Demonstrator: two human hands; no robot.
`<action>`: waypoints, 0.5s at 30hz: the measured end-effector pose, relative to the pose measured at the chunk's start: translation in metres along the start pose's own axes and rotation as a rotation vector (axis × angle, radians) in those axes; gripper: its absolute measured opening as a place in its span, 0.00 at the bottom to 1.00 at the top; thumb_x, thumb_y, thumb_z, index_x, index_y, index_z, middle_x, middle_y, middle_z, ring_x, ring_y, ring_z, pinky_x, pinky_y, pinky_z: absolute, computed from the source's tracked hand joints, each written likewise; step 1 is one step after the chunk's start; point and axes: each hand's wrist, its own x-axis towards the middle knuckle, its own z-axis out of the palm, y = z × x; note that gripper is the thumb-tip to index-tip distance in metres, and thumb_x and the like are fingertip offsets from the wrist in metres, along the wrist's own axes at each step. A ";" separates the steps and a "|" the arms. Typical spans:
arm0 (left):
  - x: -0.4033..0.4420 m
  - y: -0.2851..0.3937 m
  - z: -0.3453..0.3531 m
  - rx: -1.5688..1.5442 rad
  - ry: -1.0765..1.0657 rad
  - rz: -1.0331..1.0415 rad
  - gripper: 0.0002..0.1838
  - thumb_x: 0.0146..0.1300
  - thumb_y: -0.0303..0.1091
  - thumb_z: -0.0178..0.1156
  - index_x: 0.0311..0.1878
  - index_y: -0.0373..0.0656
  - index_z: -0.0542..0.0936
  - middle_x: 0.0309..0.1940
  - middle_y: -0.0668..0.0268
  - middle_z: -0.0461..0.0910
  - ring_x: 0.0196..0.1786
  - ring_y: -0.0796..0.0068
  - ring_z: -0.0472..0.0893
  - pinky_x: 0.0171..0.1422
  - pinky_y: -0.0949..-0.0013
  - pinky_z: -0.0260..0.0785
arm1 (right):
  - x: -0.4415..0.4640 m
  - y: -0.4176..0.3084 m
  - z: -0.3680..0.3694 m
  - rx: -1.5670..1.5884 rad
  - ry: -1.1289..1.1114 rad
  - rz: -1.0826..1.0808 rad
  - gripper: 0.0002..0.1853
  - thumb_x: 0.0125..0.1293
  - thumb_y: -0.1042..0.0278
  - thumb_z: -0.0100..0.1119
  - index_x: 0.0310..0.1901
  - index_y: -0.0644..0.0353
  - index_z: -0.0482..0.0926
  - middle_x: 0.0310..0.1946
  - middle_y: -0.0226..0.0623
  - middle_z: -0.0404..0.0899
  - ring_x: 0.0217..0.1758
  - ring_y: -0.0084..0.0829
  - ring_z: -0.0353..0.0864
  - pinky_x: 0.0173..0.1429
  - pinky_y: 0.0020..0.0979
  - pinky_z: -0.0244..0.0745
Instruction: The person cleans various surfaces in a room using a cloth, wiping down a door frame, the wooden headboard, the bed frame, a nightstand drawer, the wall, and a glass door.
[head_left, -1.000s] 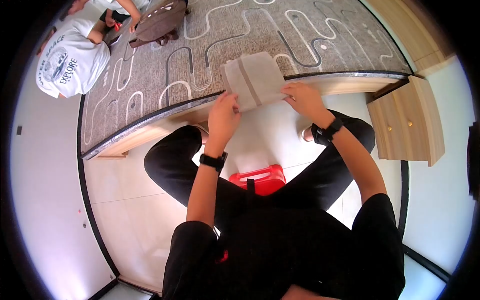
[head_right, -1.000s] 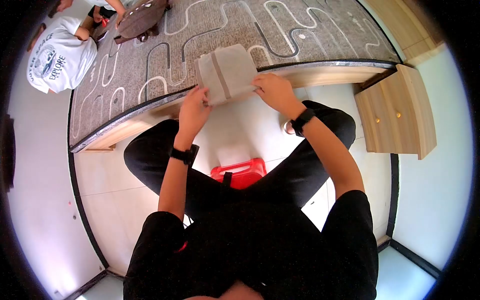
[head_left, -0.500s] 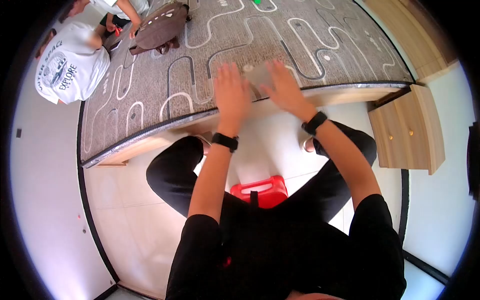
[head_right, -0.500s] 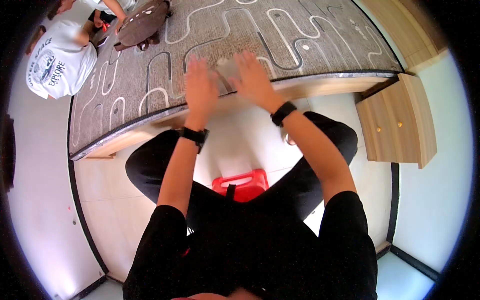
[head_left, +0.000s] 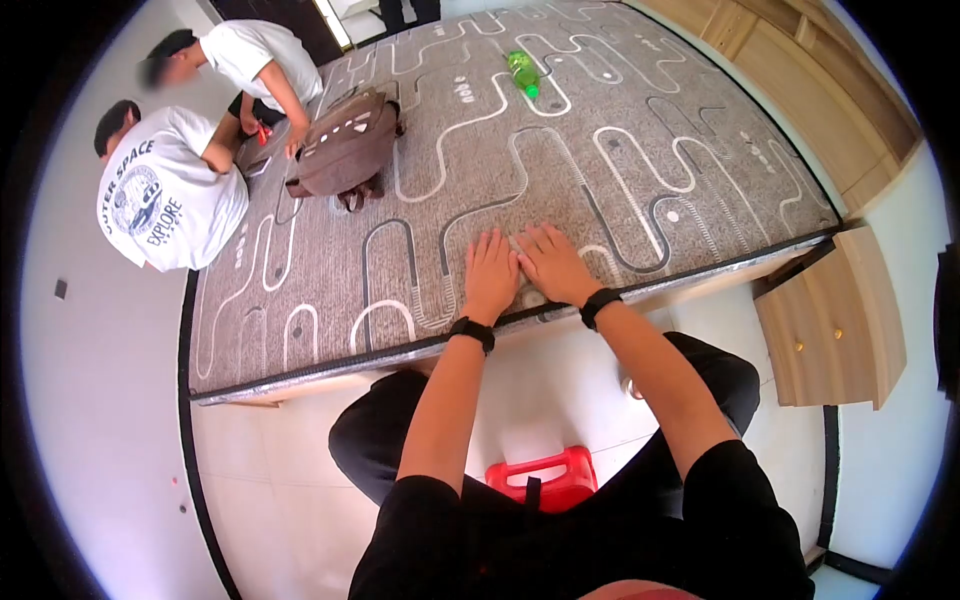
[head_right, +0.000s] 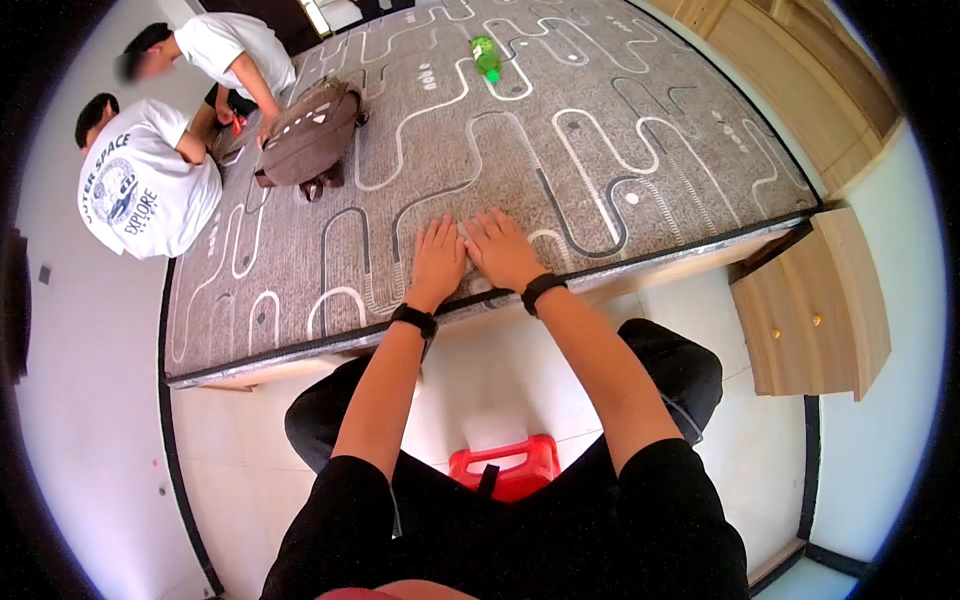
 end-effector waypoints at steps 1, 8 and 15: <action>-0.003 0.001 0.000 -0.001 0.037 0.019 0.21 0.70 0.39 0.46 0.59 0.37 0.73 0.65 0.56 0.69 0.68 0.57 0.65 0.74 0.52 0.50 | 0.000 -0.003 -0.001 -0.023 0.073 -0.005 0.21 0.70 0.56 0.47 0.58 0.58 0.74 0.57 0.45 0.73 0.63 0.48 0.66 0.66 0.48 0.60; -0.026 0.017 -0.044 -0.097 -0.101 0.056 0.21 0.68 0.39 0.48 0.58 0.37 0.73 0.59 0.58 0.73 0.60 0.58 0.70 0.68 0.53 0.55 | -0.020 -0.024 -0.034 -0.087 0.034 0.014 0.15 0.65 0.53 0.53 0.41 0.57 0.77 0.40 0.36 0.74 0.49 0.37 0.70 0.51 0.41 0.66; -0.027 -0.001 -0.080 -0.172 -0.352 0.474 0.38 0.59 0.57 0.57 0.64 0.37 0.69 0.63 0.56 0.69 0.62 0.56 0.67 0.67 0.53 0.53 | -0.025 0.016 -0.092 0.163 -0.507 -0.452 0.43 0.47 0.46 0.68 0.61 0.65 0.66 0.57 0.47 0.67 0.65 0.48 0.64 0.69 0.44 0.60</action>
